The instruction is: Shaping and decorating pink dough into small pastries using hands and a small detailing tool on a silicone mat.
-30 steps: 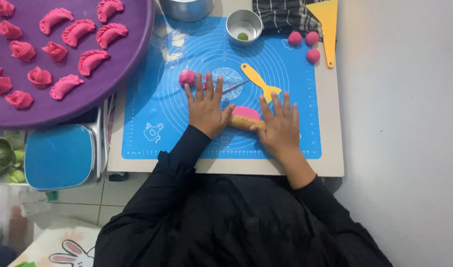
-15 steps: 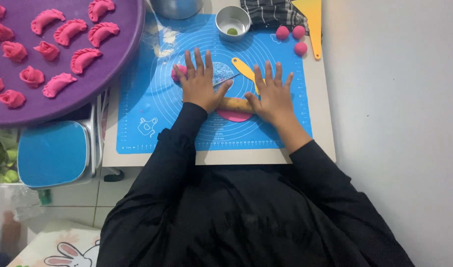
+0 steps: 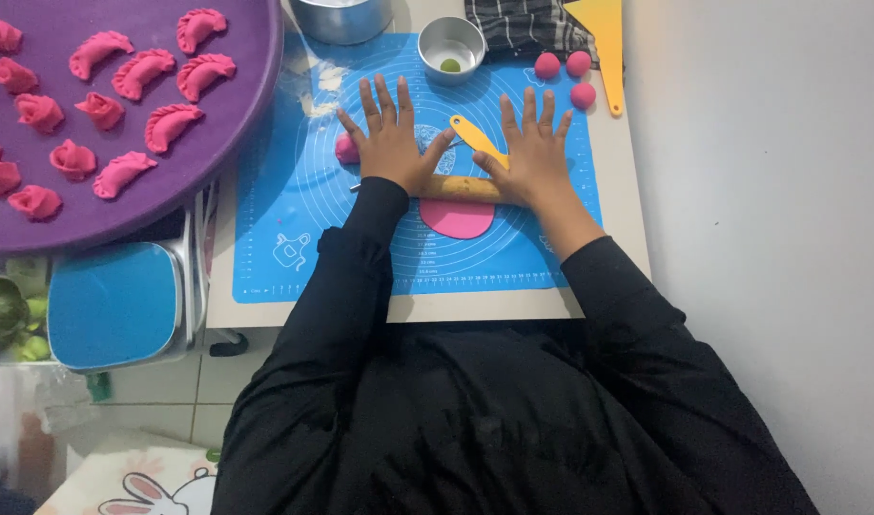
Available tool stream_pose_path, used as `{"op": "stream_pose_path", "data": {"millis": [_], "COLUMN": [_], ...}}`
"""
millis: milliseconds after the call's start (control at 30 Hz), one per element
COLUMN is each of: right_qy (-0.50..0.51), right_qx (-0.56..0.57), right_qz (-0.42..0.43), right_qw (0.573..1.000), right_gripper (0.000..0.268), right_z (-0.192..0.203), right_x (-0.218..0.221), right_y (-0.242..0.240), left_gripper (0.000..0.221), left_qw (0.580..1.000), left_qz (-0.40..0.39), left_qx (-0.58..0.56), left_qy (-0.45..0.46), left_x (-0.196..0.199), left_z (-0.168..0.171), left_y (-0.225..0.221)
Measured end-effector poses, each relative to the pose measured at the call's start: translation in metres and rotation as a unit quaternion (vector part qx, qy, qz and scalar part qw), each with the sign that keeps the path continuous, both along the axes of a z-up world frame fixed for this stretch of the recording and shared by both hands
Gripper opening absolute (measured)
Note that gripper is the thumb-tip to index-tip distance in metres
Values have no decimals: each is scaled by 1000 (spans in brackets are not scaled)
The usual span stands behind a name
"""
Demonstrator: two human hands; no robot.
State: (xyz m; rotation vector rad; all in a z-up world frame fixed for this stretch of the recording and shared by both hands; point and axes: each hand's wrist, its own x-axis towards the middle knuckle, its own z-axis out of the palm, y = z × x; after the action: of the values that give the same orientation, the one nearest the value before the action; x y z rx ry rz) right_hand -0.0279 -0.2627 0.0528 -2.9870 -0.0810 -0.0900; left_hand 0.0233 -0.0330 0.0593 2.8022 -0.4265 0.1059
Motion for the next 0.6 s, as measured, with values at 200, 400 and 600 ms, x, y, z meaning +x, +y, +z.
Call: {"op": "stream_pose_path", "data": {"millis": [200, 400, 600], "right_qy": [38, 48, -87], "right_qx": [18, 6, -6], "right_qz": [-23, -33, 21], "right_qw": [999, 998, 996], "right_gripper": [106, 102, 97], "right_z": [13, 12, -17], "right_x": [2, -18, -47], "right_y": [5, 13, 15], "left_gripper": [103, 101, 112], "left_qw": [1000, 999, 990], "left_qz": [9, -10, -58], "left_qx": [-22, -12, -7], "left_qy": [-2, -44, -125], "left_x": [5, -4, -23], "left_z": [3, -8, -33], "left_y": [-2, 6, 21]}}
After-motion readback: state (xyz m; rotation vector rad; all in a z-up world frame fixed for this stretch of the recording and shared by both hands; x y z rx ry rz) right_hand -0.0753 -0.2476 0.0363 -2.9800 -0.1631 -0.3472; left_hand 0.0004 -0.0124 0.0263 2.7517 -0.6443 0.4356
